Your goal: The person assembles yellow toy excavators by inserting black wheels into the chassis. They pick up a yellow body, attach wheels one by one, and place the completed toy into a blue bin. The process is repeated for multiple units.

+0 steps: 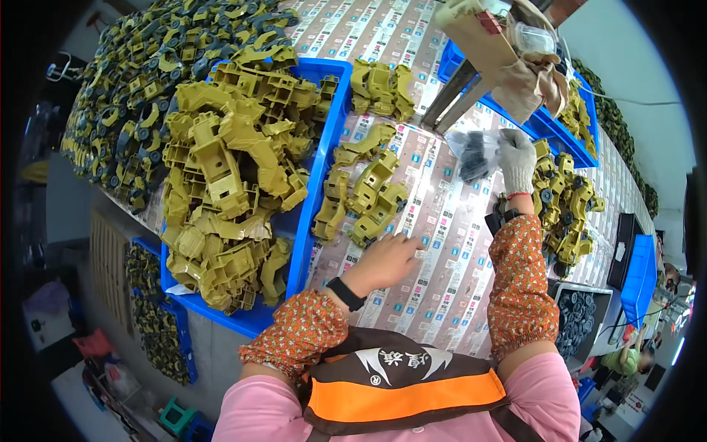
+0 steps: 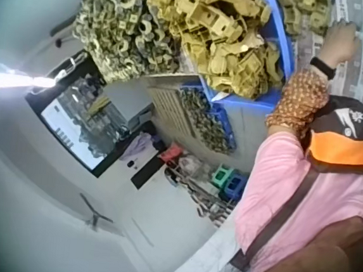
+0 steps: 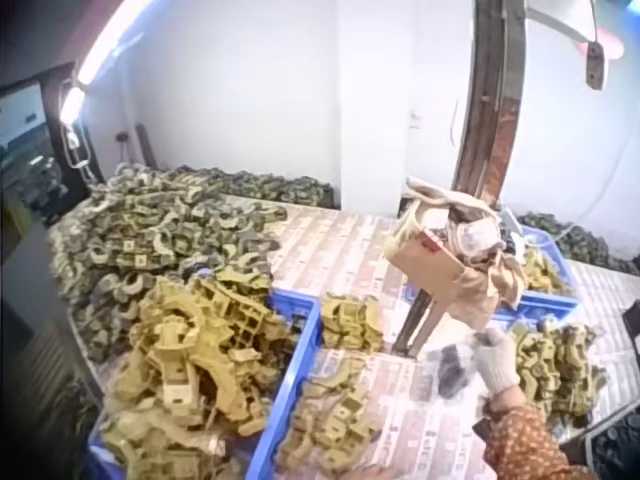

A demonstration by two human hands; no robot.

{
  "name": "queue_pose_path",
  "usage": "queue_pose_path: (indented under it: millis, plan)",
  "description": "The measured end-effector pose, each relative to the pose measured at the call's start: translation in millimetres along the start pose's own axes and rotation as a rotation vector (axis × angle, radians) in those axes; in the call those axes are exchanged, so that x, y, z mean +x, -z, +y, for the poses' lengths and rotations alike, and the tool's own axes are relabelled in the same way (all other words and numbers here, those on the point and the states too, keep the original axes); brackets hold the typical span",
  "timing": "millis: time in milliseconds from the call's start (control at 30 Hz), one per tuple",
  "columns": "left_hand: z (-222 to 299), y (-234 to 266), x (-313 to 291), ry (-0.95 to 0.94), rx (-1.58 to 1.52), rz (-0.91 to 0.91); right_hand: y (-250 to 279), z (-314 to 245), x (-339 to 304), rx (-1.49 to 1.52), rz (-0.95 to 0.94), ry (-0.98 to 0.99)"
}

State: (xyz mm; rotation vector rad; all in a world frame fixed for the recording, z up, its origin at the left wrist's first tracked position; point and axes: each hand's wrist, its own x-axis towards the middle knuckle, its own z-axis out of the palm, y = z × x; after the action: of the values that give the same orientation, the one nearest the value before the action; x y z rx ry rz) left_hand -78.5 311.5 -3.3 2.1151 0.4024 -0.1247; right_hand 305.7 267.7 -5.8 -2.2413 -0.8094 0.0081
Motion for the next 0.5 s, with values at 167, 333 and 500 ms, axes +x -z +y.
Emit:
queue_pose_path:
  millis: [167, 333, 500]
  plan:
    - [-4.7, -0.8, -32.8, 0.068, 0.015, 0.005, 10.7, -42.6, 1.0, 0.403, 0.01, -0.081]
    - [2.8, -1.3, -54.2, 0.062, 0.015, 0.005, 11.0, -43.0, 7.7, 0.442, 0.112, -0.039]
    - [8.6, -4.6, -69.2, 0.023, 0.031, -0.015, 11.5, -51.0, 7.3, 0.262, 0.303, 0.217]
